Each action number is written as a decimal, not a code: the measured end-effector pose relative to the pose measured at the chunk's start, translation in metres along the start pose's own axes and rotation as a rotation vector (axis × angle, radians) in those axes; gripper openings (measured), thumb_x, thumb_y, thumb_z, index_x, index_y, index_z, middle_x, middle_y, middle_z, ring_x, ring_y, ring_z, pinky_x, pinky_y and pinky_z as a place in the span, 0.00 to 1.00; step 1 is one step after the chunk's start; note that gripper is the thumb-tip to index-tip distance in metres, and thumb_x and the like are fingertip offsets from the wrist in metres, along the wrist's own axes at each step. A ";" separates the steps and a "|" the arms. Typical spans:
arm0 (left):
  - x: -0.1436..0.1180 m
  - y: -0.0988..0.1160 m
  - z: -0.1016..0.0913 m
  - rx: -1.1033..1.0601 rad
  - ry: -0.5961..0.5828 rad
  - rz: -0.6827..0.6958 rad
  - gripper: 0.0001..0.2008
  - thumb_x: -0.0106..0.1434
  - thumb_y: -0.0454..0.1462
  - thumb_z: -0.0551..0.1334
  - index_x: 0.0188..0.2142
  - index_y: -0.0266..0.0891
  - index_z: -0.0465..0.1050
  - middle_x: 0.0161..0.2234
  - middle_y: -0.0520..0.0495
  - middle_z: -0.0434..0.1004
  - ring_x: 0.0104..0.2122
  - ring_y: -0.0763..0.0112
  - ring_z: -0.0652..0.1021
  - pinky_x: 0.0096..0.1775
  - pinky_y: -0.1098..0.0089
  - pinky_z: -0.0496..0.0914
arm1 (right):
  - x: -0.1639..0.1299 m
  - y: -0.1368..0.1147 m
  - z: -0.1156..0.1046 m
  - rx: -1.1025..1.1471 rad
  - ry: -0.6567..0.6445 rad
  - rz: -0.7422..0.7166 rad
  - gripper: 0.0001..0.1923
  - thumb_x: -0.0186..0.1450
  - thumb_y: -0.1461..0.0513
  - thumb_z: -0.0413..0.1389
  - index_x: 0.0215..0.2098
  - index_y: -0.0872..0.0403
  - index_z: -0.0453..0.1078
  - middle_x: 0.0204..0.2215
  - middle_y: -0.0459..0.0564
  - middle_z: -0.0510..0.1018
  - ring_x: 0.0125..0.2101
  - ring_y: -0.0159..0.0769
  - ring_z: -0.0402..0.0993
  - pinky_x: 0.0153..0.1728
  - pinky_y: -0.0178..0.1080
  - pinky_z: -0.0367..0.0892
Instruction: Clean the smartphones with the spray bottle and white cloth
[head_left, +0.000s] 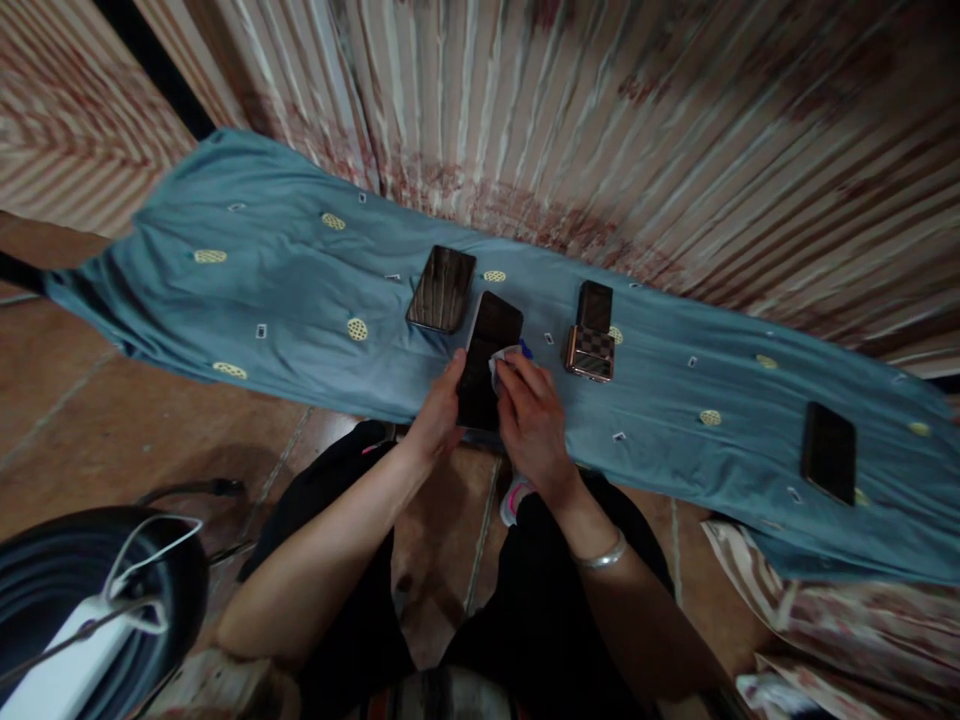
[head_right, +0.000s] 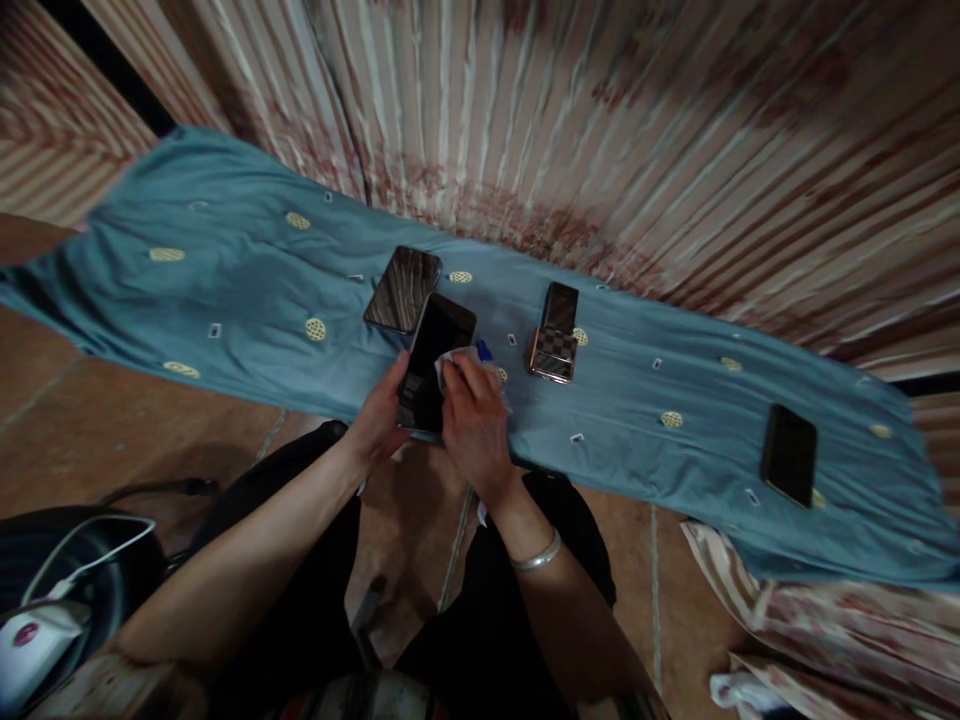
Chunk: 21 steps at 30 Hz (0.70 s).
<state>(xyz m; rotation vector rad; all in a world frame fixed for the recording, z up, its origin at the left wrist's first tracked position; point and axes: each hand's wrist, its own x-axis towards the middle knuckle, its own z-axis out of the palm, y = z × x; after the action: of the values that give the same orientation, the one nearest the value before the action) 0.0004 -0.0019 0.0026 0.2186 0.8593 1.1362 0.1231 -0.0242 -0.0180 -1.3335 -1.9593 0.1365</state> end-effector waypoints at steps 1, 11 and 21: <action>0.001 -0.001 -0.002 0.009 -0.001 0.000 0.17 0.70 0.41 0.54 0.39 0.35 0.80 0.40 0.44 0.85 0.51 0.60 0.79 0.56 0.63 0.70 | 0.000 -0.001 0.000 0.003 -0.003 -0.017 0.22 0.71 0.68 0.45 0.58 0.53 0.70 0.55 0.56 0.75 0.55 0.43 0.70 0.58 0.50 0.68; 0.005 -0.022 -0.013 0.198 -0.022 0.178 0.15 0.66 0.44 0.60 0.42 0.36 0.81 0.44 0.45 0.84 0.62 0.59 0.70 0.62 0.61 0.63 | 0.010 0.004 0.000 0.002 0.047 -0.024 0.24 0.70 0.70 0.45 0.60 0.52 0.68 0.56 0.56 0.73 0.57 0.43 0.69 0.59 0.51 0.67; 0.005 -0.021 -0.014 0.539 -0.056 0.289 0.19 0.66 0.46 0.57 0.47 0.36 0.79 0.51 0.44 0.81 0.61 0.58 0.72 0.65 0.58 0.59 | 0.009 0.002 0.002 -0.010 0.028 -0.088 0.25 0.71 0.69 0.45 0.63 0.47 0.64 0.58 0.54 0.70 0.58 0.46 0.69 0.58 0.49 0.68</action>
<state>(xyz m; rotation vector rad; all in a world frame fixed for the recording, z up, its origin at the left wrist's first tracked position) 0.0061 -0.0106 -0.0205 0.8372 1.0957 1.1371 0.1219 -0.0154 -0.0160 -1.2470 -1.9934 0.0648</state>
